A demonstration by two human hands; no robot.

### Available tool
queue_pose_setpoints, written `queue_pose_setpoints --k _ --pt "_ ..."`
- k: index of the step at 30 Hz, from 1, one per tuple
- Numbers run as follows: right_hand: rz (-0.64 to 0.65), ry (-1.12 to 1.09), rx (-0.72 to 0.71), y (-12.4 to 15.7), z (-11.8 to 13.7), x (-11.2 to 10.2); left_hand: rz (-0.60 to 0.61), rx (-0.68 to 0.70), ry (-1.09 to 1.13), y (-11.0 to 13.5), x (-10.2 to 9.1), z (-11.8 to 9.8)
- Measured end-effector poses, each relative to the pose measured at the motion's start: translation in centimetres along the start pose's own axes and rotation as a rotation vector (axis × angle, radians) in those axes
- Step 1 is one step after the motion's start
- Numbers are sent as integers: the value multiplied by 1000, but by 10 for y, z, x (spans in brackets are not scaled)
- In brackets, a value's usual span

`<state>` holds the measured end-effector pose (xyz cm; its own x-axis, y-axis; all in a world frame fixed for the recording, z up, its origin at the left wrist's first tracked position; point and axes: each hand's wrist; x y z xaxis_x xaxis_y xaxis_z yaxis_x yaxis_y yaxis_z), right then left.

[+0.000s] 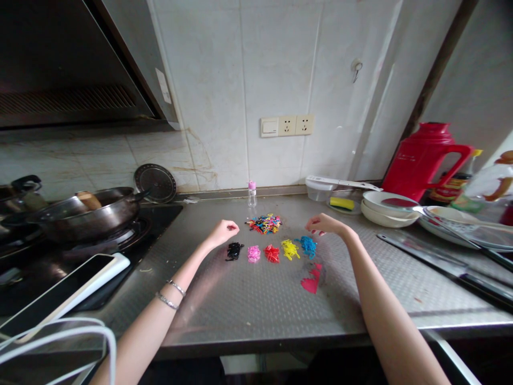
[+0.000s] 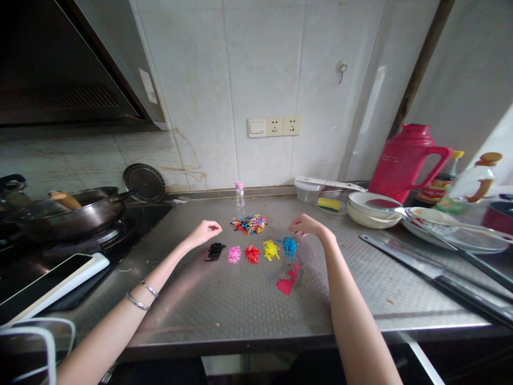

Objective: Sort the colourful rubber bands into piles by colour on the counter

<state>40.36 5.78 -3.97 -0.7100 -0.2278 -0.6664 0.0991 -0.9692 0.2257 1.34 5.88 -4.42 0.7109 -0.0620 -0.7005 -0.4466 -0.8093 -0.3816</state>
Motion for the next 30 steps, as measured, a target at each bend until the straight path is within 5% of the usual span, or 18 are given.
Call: queue_pose_setpoints --k 9,30 --pt "-264 71 -33 -22 -17 21 10 92 -274 -3 11 -8" --pt "-292 143 -43 -22 -18 22 88 -2 -427 -42 53 -15"
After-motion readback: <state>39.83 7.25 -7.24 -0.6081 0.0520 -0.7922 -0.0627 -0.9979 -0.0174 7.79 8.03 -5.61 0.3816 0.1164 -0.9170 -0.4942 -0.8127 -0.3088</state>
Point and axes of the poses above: each hand's wrist, its own y-axis away from the middle knuckle, its own x-axis out of the palm, z = x × y, and after that the axes turned 7 degrees about x, right-handed
